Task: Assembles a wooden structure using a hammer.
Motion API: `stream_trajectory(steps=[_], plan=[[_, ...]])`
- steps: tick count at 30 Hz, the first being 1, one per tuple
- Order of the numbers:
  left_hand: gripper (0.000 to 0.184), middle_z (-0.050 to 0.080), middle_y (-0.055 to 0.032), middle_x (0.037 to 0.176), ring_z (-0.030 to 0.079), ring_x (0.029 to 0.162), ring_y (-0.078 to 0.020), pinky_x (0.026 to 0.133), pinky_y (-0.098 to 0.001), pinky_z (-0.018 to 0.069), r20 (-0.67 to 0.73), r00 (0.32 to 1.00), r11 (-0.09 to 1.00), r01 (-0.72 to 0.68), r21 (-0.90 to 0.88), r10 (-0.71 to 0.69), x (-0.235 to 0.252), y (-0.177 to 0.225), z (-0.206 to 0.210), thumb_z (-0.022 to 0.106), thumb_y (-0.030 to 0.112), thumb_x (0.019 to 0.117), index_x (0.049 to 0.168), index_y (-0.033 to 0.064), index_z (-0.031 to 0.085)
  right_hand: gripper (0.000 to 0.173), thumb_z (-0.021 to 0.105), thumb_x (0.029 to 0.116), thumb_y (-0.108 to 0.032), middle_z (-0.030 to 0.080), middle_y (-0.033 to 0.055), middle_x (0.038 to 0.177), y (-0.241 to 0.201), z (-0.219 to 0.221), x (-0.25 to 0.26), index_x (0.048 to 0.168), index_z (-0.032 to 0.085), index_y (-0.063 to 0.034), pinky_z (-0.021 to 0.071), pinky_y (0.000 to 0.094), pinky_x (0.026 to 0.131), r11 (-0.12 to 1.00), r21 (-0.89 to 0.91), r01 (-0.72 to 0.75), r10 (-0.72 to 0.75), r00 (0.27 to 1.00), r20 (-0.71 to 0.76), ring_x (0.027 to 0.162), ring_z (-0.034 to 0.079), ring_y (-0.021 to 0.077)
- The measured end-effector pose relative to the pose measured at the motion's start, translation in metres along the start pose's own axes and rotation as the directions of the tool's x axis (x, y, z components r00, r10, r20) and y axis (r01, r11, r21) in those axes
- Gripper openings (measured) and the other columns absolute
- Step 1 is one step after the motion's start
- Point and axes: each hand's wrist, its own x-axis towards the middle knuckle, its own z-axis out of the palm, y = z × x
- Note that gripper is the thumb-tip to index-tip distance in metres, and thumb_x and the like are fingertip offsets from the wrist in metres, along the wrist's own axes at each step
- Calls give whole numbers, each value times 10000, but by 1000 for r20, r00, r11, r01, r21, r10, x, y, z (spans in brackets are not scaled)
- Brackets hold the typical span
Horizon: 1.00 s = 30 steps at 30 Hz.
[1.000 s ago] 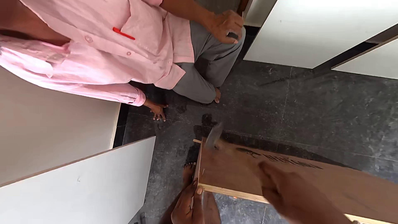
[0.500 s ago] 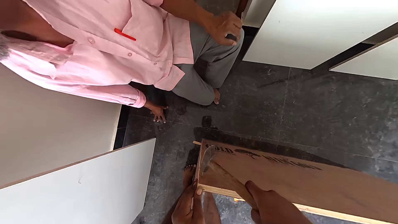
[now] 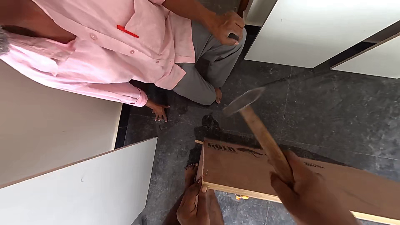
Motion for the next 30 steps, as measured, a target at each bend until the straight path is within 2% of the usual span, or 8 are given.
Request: stream_trajectory(steps=[4, 9, 14, 19, 23, 26, 28, 30], plan=[[212, 776, -90, 984, 735, 946, -60, 881, -199, 591, 7, 999, 998, 40, -51, -40, 1, 1, -3, 621, 116, 968, 945, -45, 758, 414, 601, 967, -155, 700, 229, 1008, -11, 13, -3, 1370, 519, -105, 547, 622, 776, 952, -297, -74, 228, 820, 526, 954, 700, 440], [221, 775, -85, 1020, 735, 988, -101, 895, -225, 596, 6, 1000, 995, 31, -99, -31, 2, -2, -2, 640, 167, 981, 919, -5, 764, 286, 628, 908, -224, 568, 10, 667, 2, -8, 2, 1178, 594, -138, 485, 397, 470, 997, 56, -52, 53, 998, -27, 529, 568, 170], [204, 748, -111, 1132, 694, 1114, -118, 946, -238, 571, 80, 997, 993, 14, -114, -5, 0, -4, -7, 577, 134, 976, 930, 8, 731, 403, 600, 975, -155, 697, 240, 1027, -17, 10, -3, 1364, 525, -86, 549, 621, 785, 954, -287, -86, 231, 820, 523, 974, 698, 447], [223, 743, -98, 1147, 684, 1127, -126, 935, -241, 568, 62, 998, 993, 22, -112, -16, -1, -8, -7, 508, 64, 910, 934, 35, 727, 340, 628, 913, -213, 588, 35, 701, -5, -1, 4, 1234, 578, -111, 499, 408, 498, 997, 58, -50, 50, 999, 4, 562, 588, 192], [198, 717, -78, 1068, 670, 1036, -73, 830, -169, 558, 28, 999, 995, 19, -97, -16, -2, -6, -8, 524, 31, 862, 888, 17, 720, 408, 599, 976, -149, 688, 246, 1067, -16, 14, 6, 1370, 521, -73, 545, 628, 811, 938, -342, -62, 252, 799, 545, 1005, 689, 447], [223, 724, -126, 1044, 692, 967, -95, 761, -178, 564, 26, 999, 998, 32, -62, -31, 0, -9, -8, 541, 50, 881, 910, -15, 753, 363, 647, 931, -180, 690, 197, 891, -4, -12, 10, 1281, 604, -95, 541, 595, 690, 969, -242, -48, 137, 921, 364, 821, 693, 397], [203, 716, -87, 1058, 678, 1005, -74, 816, -167, 561, 29, 999, 997, 40, -62, -38, -3, -11, -8, 539, 69, 882, 898, 15, 734, 308, 646, 915, -217, 596, 59, 694, 1, -7, 9, 1206, 598, -130, 505, 441, 505, 996, 19, -90, 89, 994, 60, 555, 599, 223], [219, 729, -111, 1028, 697, 969, -104, 785, -194, 571, 4, 1000, 998, 27, -56, -26, -5, -17, -10, 533, 74, 893, 880, 0, 739, 351, 611, 936, -194, 612, 93, 726, -5, 14, 5, 1263, 556, -82, 547, 448, 532, 993, 49, -104, 100, 992, 79, 585, 635, 250]])
